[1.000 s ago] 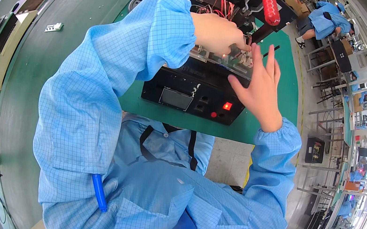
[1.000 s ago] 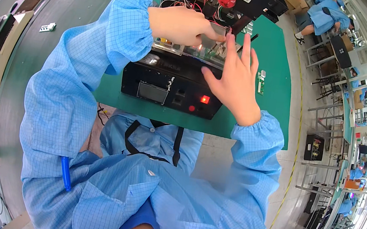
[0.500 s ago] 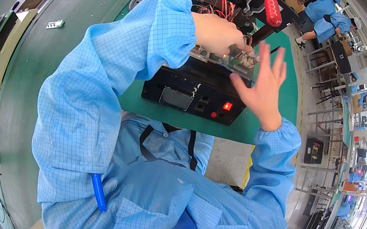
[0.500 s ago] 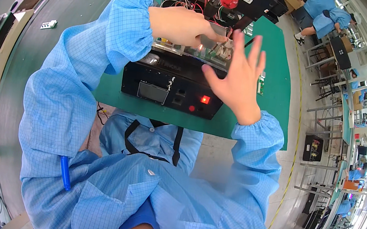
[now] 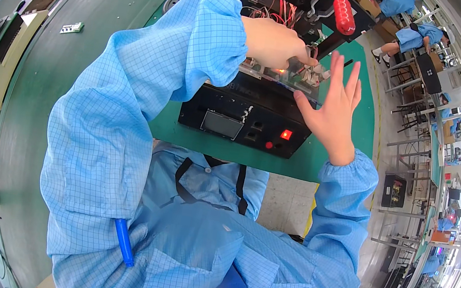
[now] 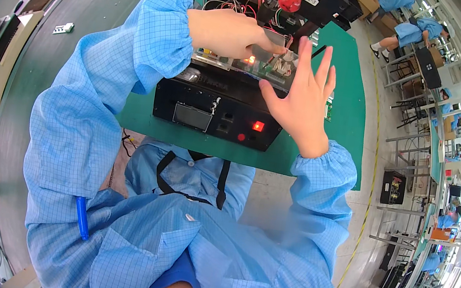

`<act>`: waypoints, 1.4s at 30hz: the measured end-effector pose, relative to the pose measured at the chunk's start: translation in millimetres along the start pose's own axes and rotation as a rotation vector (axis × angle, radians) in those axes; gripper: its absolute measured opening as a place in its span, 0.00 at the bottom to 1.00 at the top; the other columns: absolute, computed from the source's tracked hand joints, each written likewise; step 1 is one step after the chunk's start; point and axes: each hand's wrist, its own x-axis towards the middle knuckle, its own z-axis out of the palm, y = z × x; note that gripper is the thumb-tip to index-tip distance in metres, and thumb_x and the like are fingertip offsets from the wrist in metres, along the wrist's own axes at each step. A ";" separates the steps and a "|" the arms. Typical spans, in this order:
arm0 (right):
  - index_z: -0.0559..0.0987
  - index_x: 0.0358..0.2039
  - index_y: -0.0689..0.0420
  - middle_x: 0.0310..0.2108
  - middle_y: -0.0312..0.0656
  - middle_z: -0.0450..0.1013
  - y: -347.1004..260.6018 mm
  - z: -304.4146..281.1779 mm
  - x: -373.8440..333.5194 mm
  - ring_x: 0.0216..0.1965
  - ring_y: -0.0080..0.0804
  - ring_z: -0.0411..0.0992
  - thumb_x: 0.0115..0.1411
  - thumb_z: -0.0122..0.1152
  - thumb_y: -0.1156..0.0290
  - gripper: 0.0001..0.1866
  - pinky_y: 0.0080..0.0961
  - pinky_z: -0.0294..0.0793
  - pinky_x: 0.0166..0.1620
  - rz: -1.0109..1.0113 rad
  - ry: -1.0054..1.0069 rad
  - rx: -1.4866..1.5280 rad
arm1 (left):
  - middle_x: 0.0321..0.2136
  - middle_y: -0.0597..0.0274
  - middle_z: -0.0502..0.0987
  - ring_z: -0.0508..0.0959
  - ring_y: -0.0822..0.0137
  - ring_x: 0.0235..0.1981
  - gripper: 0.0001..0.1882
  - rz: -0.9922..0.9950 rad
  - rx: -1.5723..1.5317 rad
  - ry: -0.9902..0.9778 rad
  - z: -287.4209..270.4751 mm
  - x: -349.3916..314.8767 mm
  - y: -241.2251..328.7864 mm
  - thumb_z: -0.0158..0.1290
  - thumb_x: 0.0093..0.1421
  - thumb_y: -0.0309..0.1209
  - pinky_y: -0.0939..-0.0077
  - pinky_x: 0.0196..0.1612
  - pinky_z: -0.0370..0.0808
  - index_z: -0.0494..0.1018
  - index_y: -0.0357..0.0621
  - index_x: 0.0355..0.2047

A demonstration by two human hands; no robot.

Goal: Testing printed circuit boards using a test fixture and then breaking PCB panels into individual smaller boards.

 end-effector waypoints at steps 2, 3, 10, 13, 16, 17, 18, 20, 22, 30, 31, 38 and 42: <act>0.47 0.68 0.62 0.69 0.45 0.50 -0.3 3.9 1.3 0.70 0.59 0.39 0.48 0.69 0.58 0.54 0.53 0.38 0.67 0.008 0.086 0.055 | 0.27 0.54 0.79 0.80 0.56 0.29 0.33 0.053 0.036 0.108 6.5 -2.1 -4.6 0.49 0.55 0.26 0.61 0.35 0.76 0.65 0.71 0.61; 0.47 0.68 0.62 0.69 0.45 0.50 1.7 2.9 1.8 0.70 0.59 0.39 0.48 0.69 0.58 0.54 0.53 0.38 0.67 0.012 0.087 0.051 | 0.27 0.54 0.79 0.80 0.56 0.29 0.33 0.059 0.037 0.109 4.9 -1.5 -1.3 0.49 0.55 0.26 0.61 0.35 0.76 0.65 0.71 0.61; 0.51 0.68 0.62 0.67 0.44 0.57 26.0 -22.2 21.7 0.71 0.54 0.39 0.51 0.63 0.64 0.47 0.48 0.39 0.67 -0.147 0.271 0.218 | 0.22 0.50 0.79 0.81 0.53 0.23 0.26 -0.051 0.030 0.580 38.9 -0.6 68.3 0.53 0.54 0.33 0.58 0.24 0.75 0.67 0.27 0.50; 0.53 0.68 0.60 0.65 0.41 0.61 26.3 -34.4 21.4 0.71 0.48 0.40 0.56 0.51 0.72 0.38 0.42 0.37 0.68 -0.179 0.119 0.377 | 0.19 0.54 0.79 0.81 0.56 0.21 0.27 -0.151 0.004 0.647 66.7 19.1 79.6 0.52 0.53 0.30 0.61 0.22 0.74 0.66 0.24 0.51; 0.55 0.67 0.60 0.66 0.40 0.60 22.9 -39.9 19.8 0.71 0.46 0.41 0.64 0.43 0.63 0.32 0.41 0.37 0.68 -0.107 0.005 0.346 | 0.16 0.58 0.77 0.79 0.58 0.17 0.27 -0.247 0.044 0.667 77.9 24.9 88.7 0.51 0.53 0.27 0.63 0.22 0.73 0.66 0.22 0.52; 0.55 0.67 0.60 0.66 0.40 0.60 22.2 -37.4 20.3 0.71 0.46 0.41 0.64 0.43 0.63 0.32 0.41 0.37 0.68 -0.106 0.000 0.346 | 0.15 0.60 0.77 0.78 0.60 0.15 0.27 -0.290 0.059 0.679 79.9 25.6 92.4 0.50 0.53 0.26 0.64 0.22 0.73 0.66 0.22 0.52; 0.56 0.67 0.60 0.66 0.41 0.59 21.4 -34.9 22.2 0.71 0.47 0.41 0.66 0.42 0.61 0.31 0.42 0.37 0.68 -0.126 0.063 0.339 | 0.15 0.60 0.77 0.78 0.60 0.15 0.27 -0.288 0.056 0.679 82.2 27.0 97.3 0.50 0.53 0.26 0.64 0.22 0.73 0.66 0.22 0.52; 0.56 0.66 0.61 0.66 0.41 0.59 19.4 -28.0 21.6 0.70 0.48 0.42 0.67 0.40 0.58 0.31 0.43 0.36 0.68 -0.146 0.123 0.330 | 0.17 0.56 0.76 0.78 0.56 0.19 0.18 -0.399 -0.022 0.577 90.5 36.4 107.6 0.49 0.56 0.27 0.63 0.25 0.72 0.72 0.27 0.45; 0.55 0.67 0.59 0.67 0.44 0.57 12.2 -18.1 23.8 0.71 0.49 0.40 0.71 0.28 0.50 0.32 0.44 0.37 0.68 -0.136 -0.248 -0.026 | 0.19 0.52 0.76 0.78 0.53 0.23 0.13 -0.353 -0.358 0.840 139.1 63.9 99.0 0.49 0.57 0.28 0.61 0.27 0.72 0.73 0.30 0.39; 0.55 0.67 0.60 0.67 0.45 0.56 14.1 -17.2 24.6 0.72 0.49 0.38 0.70 0.27 0.46 0.35 0.47 0.34 0.69 -0.121 -0.313 0.032 | 0.25 0.41 0.75 0.75 0.41 0.30 0.12 -0.275 -0.671 0.770 115.4 51.5 107.2 0.49 0.59 0.34 0.53 0.31 0.69 0.72 0.37 0.24; 0.55 0.67 0.60 0.67 0.45 0.56 13.5 -15.9 24.6 0.72 0.49 0.38 0.70 0.29 0.48 0.34 0.47 0.34 0.69 -0.128 -0.299 0.052 | 0.25 0.41 0.75 0.75 0.41 0.30 0.12 -0.282 -0.673 0.775 118.0 51.2 109.2 0.49 0.59 0.34 0.53 0.31 0.69 0.72 0.37 0.24; 0.55 0.67 0.60 0.67 0.47 0.56 13.0 -21.4 29.5 0.71 0.51 0.39 0.69 0.34 0.54 0.31 0.49 0.37 0.68 -0.160 -0.353 -0.009 | 0.26 0.42 0.76 0.76 0.42 0.30 0.09 -0.414 -0.730 1.113 133.3 68.2 117.6 0.50 0.57 0.30 0.54 0.29 0.69 0.74 0.39 0.25; 0.55 0.67 0.60 0.67 0.46 0.55 10.4 -20.7 37.3 0.71 0.52 0.39 0.68 0.36 0.56 0.31 0.49 0.38 0.68 -0.174 -0.269 0.028 | 0.26 0.42 0.76 0.76 0.42 0.30 0.09 -0.274 -0.981 1.191 126.5 55.9 115.8 0.49 0.58 0.30 0.53 0.31 0.70 0.73 0.35 0.27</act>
